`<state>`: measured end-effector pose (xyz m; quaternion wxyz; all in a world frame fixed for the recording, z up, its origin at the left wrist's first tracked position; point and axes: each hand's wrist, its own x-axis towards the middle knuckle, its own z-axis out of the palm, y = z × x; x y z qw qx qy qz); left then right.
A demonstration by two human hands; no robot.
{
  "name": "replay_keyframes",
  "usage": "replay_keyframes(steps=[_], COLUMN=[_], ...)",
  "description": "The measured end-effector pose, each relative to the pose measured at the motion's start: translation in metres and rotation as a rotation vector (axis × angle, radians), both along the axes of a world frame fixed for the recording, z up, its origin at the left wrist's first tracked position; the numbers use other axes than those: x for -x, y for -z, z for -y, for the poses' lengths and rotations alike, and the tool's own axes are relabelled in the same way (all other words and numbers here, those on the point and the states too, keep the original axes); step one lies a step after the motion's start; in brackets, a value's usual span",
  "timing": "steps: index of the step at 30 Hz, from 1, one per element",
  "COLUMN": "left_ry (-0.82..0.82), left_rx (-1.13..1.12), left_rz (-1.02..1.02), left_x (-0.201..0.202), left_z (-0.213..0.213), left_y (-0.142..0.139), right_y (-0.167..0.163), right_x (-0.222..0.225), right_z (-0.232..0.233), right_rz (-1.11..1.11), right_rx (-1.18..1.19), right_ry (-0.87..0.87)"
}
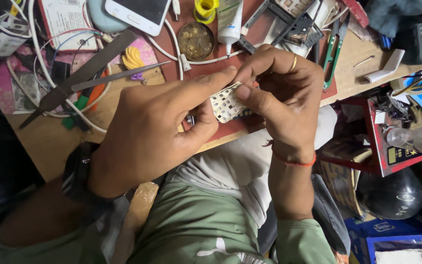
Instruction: The person applies adhesive from a tube onto a small perforated metal plate and presses it onto a smartphone screen assembly. They then pick up the phone chassis, insert the screen assembly, and press it into place. The person handles the screen, adhesive, and phone chassis throughout.
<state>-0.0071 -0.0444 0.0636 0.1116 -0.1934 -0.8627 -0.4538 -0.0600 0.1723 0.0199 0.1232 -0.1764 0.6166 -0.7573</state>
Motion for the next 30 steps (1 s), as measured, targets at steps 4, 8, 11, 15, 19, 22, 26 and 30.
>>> replay_keyframes(steps=[4,8,11,15,19,22,26,30], left_ry=[0.001,0.008,0.014,0.035,0.042,0.031,0.012,0.02], left_rx=[0.026,0.058,0.069,0.079,0.086,0.087,0.083,0.105], left_rz=[0.015,-0.005,-0.008,-0.004,-0.001,-0.01,-0.009,-0.033], left_x=[-0.0001,-0.0007,-0.0015,-0.0033,-0.0037,-0.003,-0.0019,-0.0008], left_z=[0.0,-0.0002,0.0001,0.0007,-0.0003,-0.0008,-0.0007,-0.0023], left_y=[-0.0002,0.0027,0.0057,0.0082,0.0094,0.009,0.0075,0.0071], right_y=[0.001,0.0018,0.0024,0.0035,0.0048,0.0046,0.0031,0.0034], right_x=[-0.0002,-0.0008,-0.0017,-0.0034,-0.0049,-0.0059,-0.0067,-0.0071], right_z=[-0.0001,0.0,-0.0003,-0.0009,-0.0001,0.0011,0.0007,0.0003], right_rz=[0.016,0.003,-0.014,-0.007,-0.002,-0.014,0.043,0.082], right_rx=[0.003,-0.014,-0.013,-0.014,-0.021,-0.027,-0.005,0.012], right_ry=[0.006,0.014,0.013,0.032,0.061,0.072,0.073,0.078])
